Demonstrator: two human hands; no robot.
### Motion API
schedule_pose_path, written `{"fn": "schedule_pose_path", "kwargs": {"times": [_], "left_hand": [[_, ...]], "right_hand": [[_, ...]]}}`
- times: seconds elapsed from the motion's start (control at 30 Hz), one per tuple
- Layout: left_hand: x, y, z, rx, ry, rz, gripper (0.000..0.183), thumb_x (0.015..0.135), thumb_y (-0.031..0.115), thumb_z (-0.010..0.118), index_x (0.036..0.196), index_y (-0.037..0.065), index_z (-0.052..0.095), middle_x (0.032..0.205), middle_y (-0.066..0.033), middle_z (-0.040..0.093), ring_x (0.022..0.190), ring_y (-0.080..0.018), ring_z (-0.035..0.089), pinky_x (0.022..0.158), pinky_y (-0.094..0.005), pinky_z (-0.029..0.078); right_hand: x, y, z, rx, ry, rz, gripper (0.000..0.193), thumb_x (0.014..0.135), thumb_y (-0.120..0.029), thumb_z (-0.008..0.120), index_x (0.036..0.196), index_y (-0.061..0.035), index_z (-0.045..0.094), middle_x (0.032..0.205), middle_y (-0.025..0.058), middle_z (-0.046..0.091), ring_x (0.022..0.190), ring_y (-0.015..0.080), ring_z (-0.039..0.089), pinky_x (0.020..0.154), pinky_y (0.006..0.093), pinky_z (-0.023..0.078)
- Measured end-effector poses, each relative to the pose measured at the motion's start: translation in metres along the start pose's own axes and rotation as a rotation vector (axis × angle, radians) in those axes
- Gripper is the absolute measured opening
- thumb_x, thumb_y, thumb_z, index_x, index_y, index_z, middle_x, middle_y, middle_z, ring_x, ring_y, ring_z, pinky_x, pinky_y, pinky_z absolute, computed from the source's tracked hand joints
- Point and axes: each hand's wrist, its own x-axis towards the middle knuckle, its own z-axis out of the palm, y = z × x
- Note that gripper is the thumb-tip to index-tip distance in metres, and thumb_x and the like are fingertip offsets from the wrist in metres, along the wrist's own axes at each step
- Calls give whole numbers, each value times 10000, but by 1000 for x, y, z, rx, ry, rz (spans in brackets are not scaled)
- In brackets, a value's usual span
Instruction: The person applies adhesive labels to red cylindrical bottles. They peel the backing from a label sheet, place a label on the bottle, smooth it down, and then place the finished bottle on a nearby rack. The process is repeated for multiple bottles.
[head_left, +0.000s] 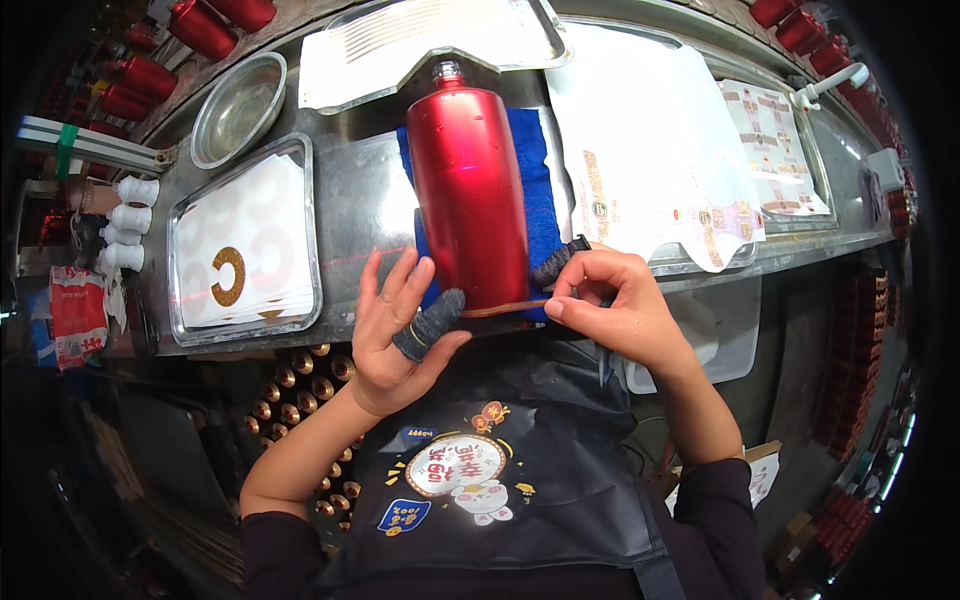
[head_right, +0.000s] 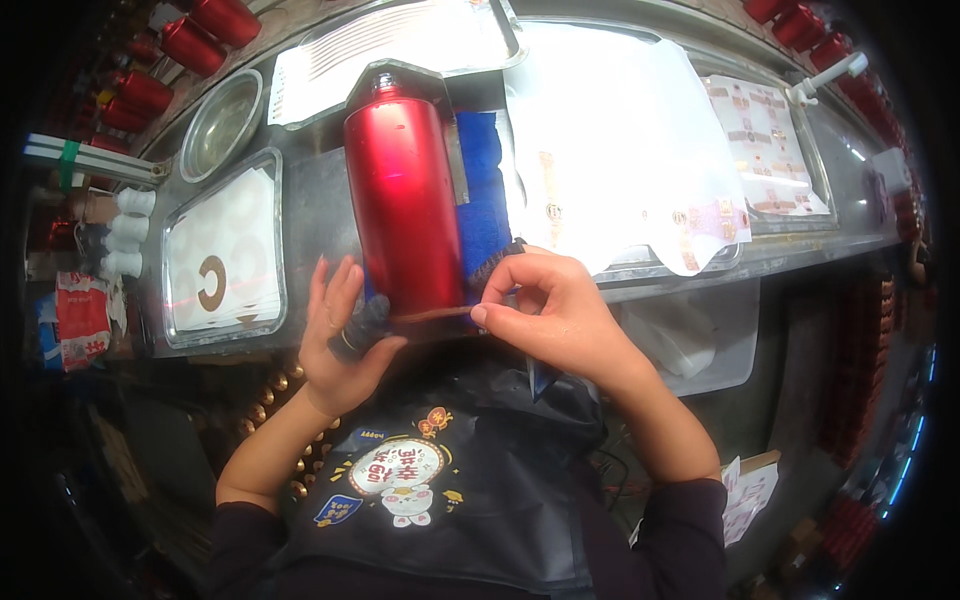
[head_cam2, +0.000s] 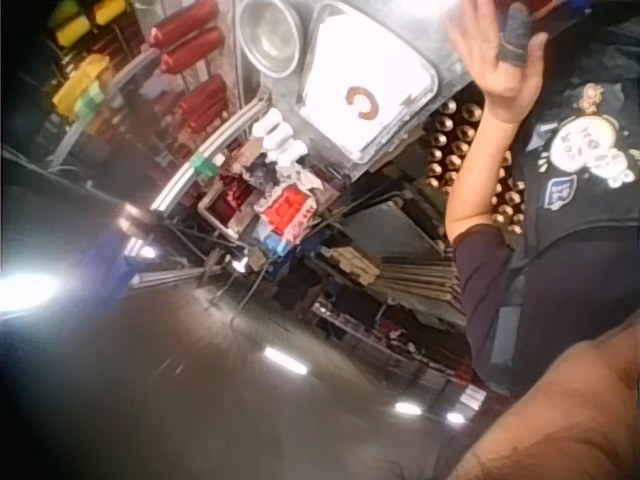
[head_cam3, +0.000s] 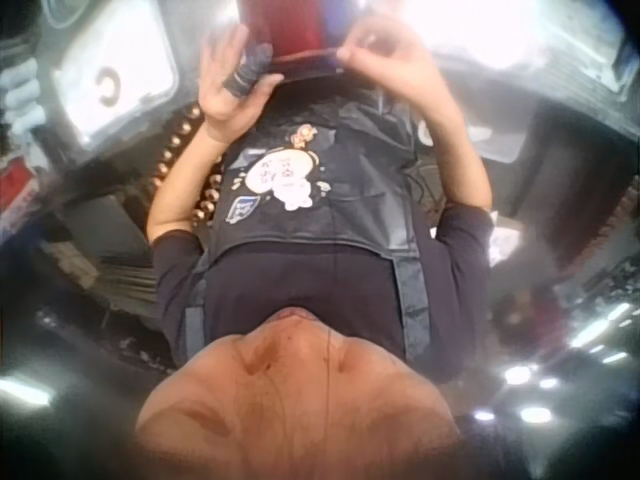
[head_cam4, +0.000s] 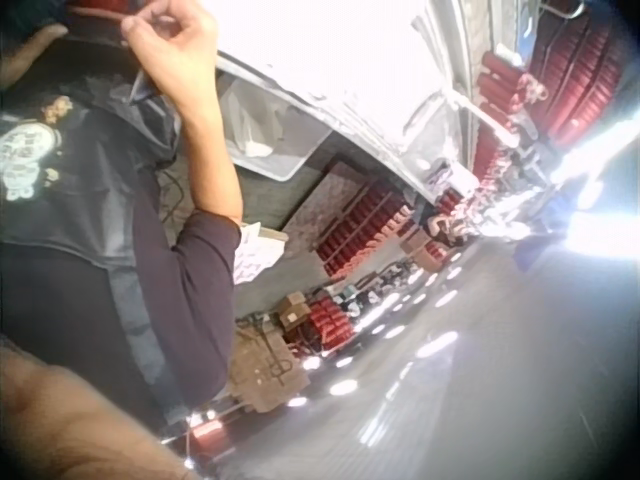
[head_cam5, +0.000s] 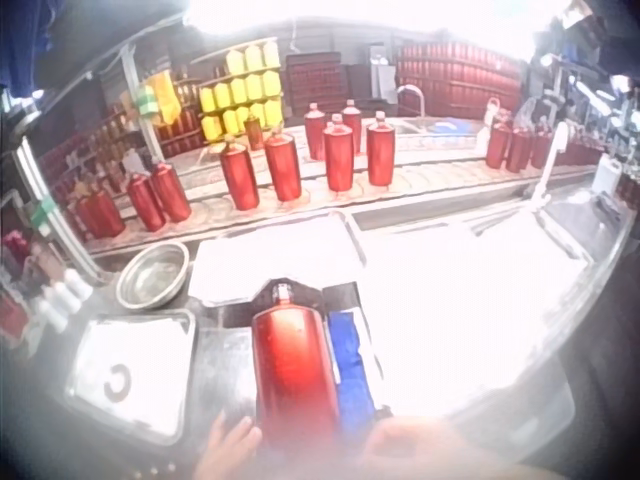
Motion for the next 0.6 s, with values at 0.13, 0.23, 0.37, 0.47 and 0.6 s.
{"fn": "schedule_pose_path", "kwargs": {"times": [0.13, 0.23, 0.37, 0.47, 0.6], "left_hand": [[-11, -8, -3, 57, -56, 62, 443, 743, 97, 845, 1165, 54, 715, 1464, -212, 534, 1356, -434, 508, 1122, -679, 271], [-12, -13, -1, 104, -83, 134, 530, 747, 65, 827, 1250, 59, 658, 1517, -204, 476, 1378, -440, 479, 1131, -700, 234], [-6, -10, 1, 142, -66, 136, 440, 715, 109, 842, 1142, 158, 748, 1501, -187, 508, 1344, -450, 513, 1117, -700, 243], [0, -5, 0, 209, -67, 155, 409, 711, 165, 837, 1109, 242, 778, 1487, -161, 535, 1322, -441, 538, 1116, -690, 252], [12, 1, -2, 269, -76, 211, 478, 716, 114, 834, 1161, 268, 750, 1519, -166, 490, 1347, -460, 502, 1135, -695, 203]], "right_hand": [[-9, -7, -3, -71, 12, -138, 126, 818, -76, 764, 769, -22, 661, 768, -24, 585, 604, 13, 459, 544, 193, 328], [-11, -5, -6, -102, 28, -132, 126, 817, -61, 753, 760, -20, 648, 769, -21, 585, 611, 13, 465, 546, 193, 331], [-5, 4, -7, -18, 42, -31, 141, 834, -66, 751, 774, -19, 633, 772, -30, 573, 630, 3, 465, 555, 189, 332], [-1, 11, -6, -24, 38, -18, 148, 843, -73, 753, 779, -18, 631, 777, -36, 564, 637, -1, 459, 563, 186, 332], [2, 16, -4, -3, 31, -28, 149, 845, -77, 756, 781, -20, 633, 781, -41, 558, 647, -2, 453, 570, 184, 328]]}}
